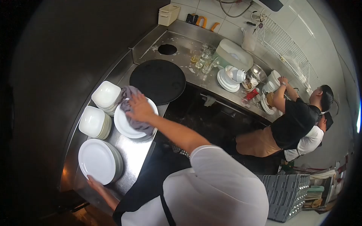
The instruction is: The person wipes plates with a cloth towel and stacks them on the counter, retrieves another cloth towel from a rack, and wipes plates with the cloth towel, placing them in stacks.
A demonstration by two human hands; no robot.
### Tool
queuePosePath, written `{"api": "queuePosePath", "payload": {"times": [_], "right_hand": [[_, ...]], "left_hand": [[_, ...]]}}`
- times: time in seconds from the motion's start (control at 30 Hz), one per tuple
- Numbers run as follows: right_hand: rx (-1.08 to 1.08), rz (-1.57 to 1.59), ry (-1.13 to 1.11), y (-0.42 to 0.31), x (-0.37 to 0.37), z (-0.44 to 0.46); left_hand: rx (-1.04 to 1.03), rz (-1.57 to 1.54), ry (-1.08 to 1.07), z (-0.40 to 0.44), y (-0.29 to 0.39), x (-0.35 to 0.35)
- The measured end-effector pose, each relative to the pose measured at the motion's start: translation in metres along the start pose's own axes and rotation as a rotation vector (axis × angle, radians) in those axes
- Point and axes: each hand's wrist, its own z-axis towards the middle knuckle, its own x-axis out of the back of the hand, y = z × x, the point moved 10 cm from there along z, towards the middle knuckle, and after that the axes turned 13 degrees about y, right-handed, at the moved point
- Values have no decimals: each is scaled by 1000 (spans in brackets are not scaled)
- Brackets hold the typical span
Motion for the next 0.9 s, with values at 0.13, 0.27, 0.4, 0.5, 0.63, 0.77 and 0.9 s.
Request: {"api": "queuePosePath", "payload": {"times": [0.13,0.27,0.4,0.5,0.63,0.77,0.9], "right_hand": [[66,298,-103,-71,11,-15],[293,402,-182,-56,32,-70],[221,210,-242,39,33,-50],[238,145,-97,27,10,3],[248,443,-72,-32,-22,-9],[360,573,-343,-14,20,-69],[349,346,-257,71,43,-43]], "left_hand": [[-732,66,265,-88,133,41],[-960,-116,88,-185,210,-3],[-744,-92,-356,-231,194,-115],[-742,145,-404,-253,191,-177],[-986,366,-299,-251,176,-239],[-816,500,-295,-240,178,-265],[-861,552,-274,-234,176,-271]]}}
